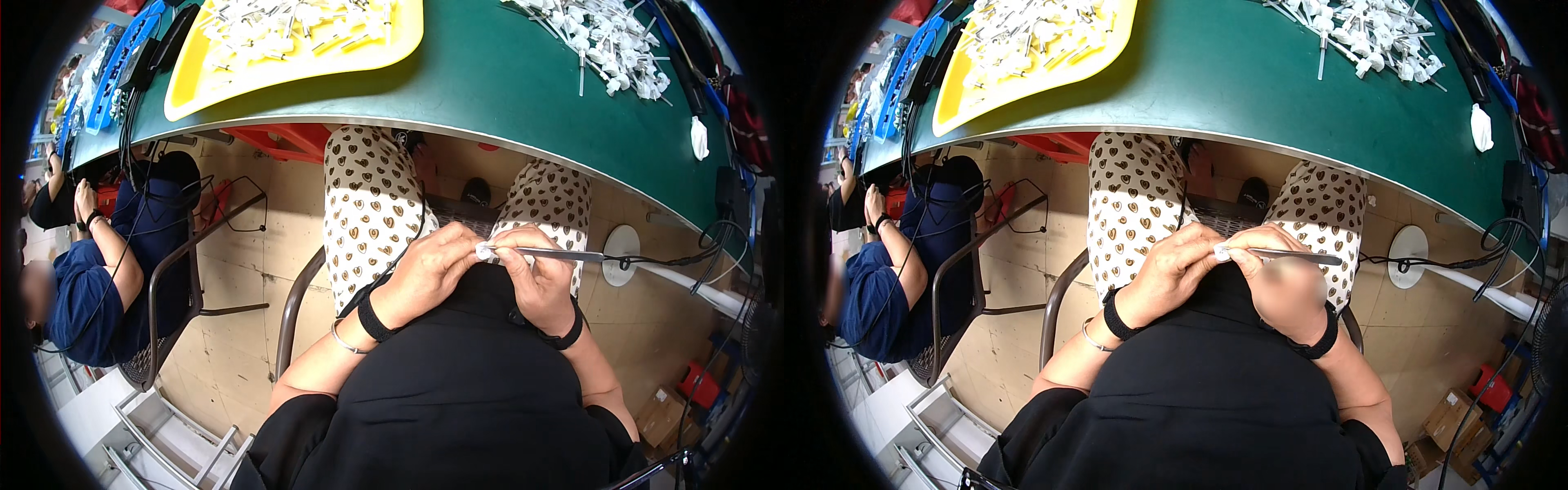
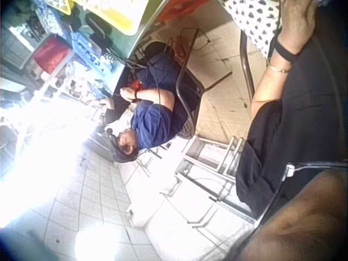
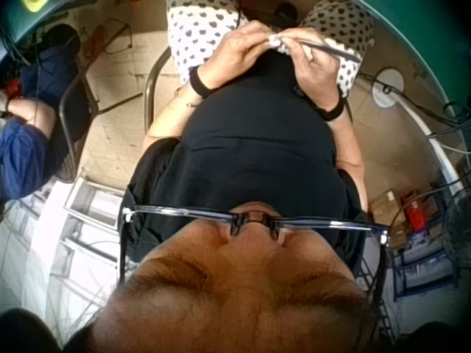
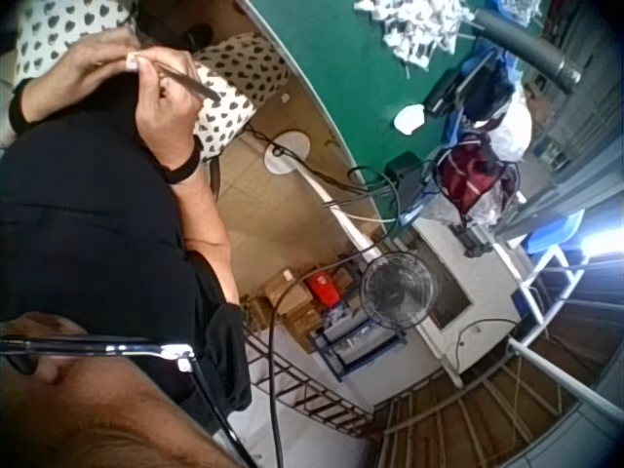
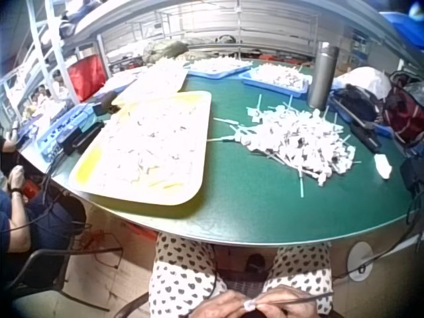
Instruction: The person sits at a green workbench and uses tweezers to manipulate small white plastic components. They repeatedly pick up a component, adjust it with the tool, and place it into a yellow tray. The task involves repetitive handling of small parts in a manufacturing or assembly setting.
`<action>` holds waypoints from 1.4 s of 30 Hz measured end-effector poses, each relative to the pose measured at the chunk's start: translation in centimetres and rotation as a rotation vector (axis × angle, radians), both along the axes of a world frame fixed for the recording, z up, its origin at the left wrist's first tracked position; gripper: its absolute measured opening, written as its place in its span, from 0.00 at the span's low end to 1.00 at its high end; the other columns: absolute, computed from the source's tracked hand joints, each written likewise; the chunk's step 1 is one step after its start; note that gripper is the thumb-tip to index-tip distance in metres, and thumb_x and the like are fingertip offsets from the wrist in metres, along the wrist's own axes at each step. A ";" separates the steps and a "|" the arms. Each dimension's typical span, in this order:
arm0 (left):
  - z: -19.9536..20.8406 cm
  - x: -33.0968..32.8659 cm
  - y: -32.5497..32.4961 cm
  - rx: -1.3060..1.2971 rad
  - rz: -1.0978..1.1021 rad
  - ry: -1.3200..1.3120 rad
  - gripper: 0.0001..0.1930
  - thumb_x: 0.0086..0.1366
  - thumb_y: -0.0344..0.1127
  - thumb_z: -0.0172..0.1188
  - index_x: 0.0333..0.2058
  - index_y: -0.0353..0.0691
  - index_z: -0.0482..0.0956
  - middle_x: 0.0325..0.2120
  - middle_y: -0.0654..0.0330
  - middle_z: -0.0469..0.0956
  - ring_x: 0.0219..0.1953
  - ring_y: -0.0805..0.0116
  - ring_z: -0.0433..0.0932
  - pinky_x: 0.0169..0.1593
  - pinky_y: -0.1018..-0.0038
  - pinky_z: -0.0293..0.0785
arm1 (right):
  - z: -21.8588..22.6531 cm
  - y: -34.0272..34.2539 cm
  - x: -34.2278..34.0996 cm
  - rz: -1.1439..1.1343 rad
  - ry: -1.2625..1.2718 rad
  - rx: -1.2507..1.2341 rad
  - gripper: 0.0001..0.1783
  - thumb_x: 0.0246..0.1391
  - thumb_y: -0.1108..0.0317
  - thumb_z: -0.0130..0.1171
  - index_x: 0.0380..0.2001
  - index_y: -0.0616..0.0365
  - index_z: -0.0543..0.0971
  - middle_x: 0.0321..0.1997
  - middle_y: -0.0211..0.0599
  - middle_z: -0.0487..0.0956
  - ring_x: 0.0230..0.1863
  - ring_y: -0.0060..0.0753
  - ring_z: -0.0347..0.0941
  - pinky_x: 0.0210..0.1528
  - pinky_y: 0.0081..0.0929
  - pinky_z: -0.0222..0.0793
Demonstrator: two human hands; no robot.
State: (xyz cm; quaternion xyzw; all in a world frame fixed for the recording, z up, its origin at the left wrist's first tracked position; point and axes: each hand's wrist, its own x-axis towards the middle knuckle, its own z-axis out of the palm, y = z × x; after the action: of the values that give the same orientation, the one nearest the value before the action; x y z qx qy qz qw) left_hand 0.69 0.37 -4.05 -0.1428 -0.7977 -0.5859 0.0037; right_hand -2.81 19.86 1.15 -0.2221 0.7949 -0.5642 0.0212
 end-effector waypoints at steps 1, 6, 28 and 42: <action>0.1 0.0 0.0 -0.003 -0.003 -0.006 0.09 0.68 0.24 0.67 0.46 0.34 0.85 0.38 0.54 0.83 0.38 0.58 0.84 0.42 0.68 0.82 | 0.0 0.0 0.0 -0.001 -0.004 -0.004 0.03 0.64 0.76 0.66 0.37 0.65 0.84 0.36 0.40 0.86 0.36 0.40 0.81 0.40 0.33 0.76; 0.1 0.0 0.0 -0.008 0.000 -0.006 0.08 0.69 0.24 0.67 0.46 0.34 0.85 0.38 0.54 0.83 0.38 0.58 0.84 0.41 0.68 0.81 | 0.1 0.0 0.2 -0.022 -0.025 0.010 0.03 0.65 0.76 0.65 0.38 0.65 0.84 0.37 0.41 0.86 0.36 0.40 0.82 0.41 0.33 0.77; 0.1 -0.2 0.1 0.126 -0.012 -0.006 0.10 0.68 0.22 0.67 0.47 0.33 0.86 0.40 0.54 0.83 0.41 0.60 0.84 0.44 0.68 0.81 | -0.6 0.6 0.9 -0.081 -0.054 -0.112 0.07 0.65 0.75 0.67 0.44 0.66 0.83 0.41 0.44 0.86 0.40 0.37 0.83 0.44 0.32 0.79; 0.6 -0.2 0.3 0.098 0.043 0.042 0.09 0.70 0.24 0.66 0.47 0.34 0.86 0.41 0.54 0.85 0.41 0.61 0.85 0.45 0.70 0.81 | -1.1 1.5 1.2 -0.164 -0.137 -0.254 0.09 0.66 0.76 0.66 0.47 0.67 0.82 0.45 0.42 0.85 0.42 0.27 0.81 0.46 0.24 0.77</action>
State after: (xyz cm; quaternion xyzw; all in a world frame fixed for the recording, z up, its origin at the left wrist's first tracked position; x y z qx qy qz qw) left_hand 0.48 0.64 -3.41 -0.1377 -0.7707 -0.6208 0.0402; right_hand -1.57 21.33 0.08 -0.1185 0.7294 -0.6737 0.0008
